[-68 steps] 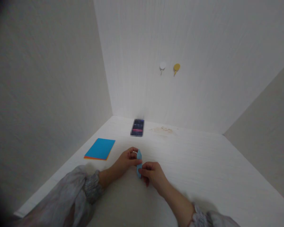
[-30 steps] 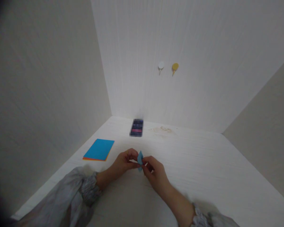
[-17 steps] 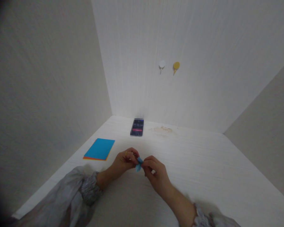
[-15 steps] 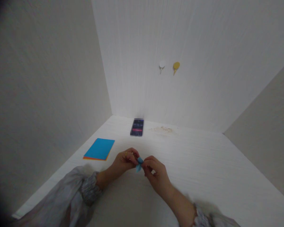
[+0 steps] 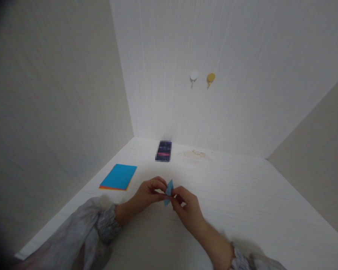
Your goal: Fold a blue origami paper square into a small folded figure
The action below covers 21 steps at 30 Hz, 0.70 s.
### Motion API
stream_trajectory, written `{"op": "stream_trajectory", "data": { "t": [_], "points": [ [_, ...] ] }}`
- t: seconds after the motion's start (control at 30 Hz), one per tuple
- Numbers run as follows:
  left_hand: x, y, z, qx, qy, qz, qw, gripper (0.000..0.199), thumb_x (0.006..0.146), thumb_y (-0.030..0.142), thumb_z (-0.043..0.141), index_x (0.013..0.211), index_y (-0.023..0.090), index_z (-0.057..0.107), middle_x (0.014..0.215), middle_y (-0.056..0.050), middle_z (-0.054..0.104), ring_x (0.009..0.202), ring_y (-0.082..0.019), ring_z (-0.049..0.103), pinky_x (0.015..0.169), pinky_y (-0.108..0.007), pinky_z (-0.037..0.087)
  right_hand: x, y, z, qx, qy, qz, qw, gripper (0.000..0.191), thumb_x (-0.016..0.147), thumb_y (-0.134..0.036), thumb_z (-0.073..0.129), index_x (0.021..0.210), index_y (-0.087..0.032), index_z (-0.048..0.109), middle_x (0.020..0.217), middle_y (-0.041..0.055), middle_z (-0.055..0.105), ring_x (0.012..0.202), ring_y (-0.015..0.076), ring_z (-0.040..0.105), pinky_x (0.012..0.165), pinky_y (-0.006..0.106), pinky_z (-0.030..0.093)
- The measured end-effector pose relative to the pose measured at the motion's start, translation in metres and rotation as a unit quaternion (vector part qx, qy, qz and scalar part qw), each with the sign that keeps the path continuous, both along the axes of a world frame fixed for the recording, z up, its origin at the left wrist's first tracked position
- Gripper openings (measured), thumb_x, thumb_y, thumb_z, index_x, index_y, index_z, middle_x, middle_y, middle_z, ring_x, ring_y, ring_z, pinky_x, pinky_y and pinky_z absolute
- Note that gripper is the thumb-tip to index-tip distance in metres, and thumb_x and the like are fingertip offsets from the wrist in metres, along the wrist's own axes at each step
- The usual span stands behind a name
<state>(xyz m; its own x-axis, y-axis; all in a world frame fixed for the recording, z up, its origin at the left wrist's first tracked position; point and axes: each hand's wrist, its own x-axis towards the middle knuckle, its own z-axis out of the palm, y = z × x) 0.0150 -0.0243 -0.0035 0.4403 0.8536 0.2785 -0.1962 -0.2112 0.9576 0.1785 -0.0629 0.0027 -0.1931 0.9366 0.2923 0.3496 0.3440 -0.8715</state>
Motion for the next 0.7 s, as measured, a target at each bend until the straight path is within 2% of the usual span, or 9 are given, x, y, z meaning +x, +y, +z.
{"op": "stream_trajectory", "data": {
  "t": [0.1,0.23,0.47,0.7],
  "points": [
    [-0.0004,0.0018,-0.0007,-0.029,0.006,-0.004,1.0,0.021,0.057,0.022,0.072,0.072,0.013,0.061,0.08,-0.003,0.052,0.074,-0.014,0.054,0.061,-0.022,0.047,-0.0008,0.0031,-0.0025,-0.07,0.063,-0.01,0.996,0.016,0.072,-0.035,0.055,0.078,-0.02,0.054,0.049,-0.0041,0.048,0.043,0.0101,0.047,0.042,0.022,0.039],
    [0.0007,0.0016,0.002,-0.08,-0.039,-0.037,0.995,0.027,0.053,0.021,0.074,0.075,0.013,0.059,0.075,-0.002,0.056,0.073,-0.015,0.055,0.061,-0.026,0.048,-0.0006,0.0068,-0.0056,-0.119,0.14,-0.004,0.983,0.024,0.067,-0.038,0.06,0.077,-0.018,0.054,0.049,-0.0046,0.049,0.04,0.0095,0.046,0.04,0.022,0.038],
    [0.003,0.0018,0.0007,-0.188,-0.056,-0.033,0.98,0.025,0.058,0.024,0.071,0.075,0.011,0.059,0.069,-0.003,0.061,0.061,-0.012,0.058,0.059,-0.026,0.048,-0.0005,0.009,-0.0098,-0.143,0.214,0.011,0.966,0.023,0.066,-0.034,0.063,0.077,-0.016,0.054,0.059,-0.0013,0.054,0.041,0.008,0.046,0.039,0.021,0.037],
    [0.0028,0.0029,-0.0008,-0.202,-0.045,-0.013,0.978,0.025,0.056,0.025,0.073,0.072,0.01,0.062,0.068,-0.003,0.063,0.06,-0.013,0.059,0.062,-0.027,0.049,-0.0009,0.0091,-0.0077,-0.153,0.206,0.01,0.967,0.024,0.064,-0.035,0.064,0.075,-0.016,0.054,0.055,-0.0019,0.054,0.04,0.0082,0.045,0.039,0.022,0.037]
  ]
}}
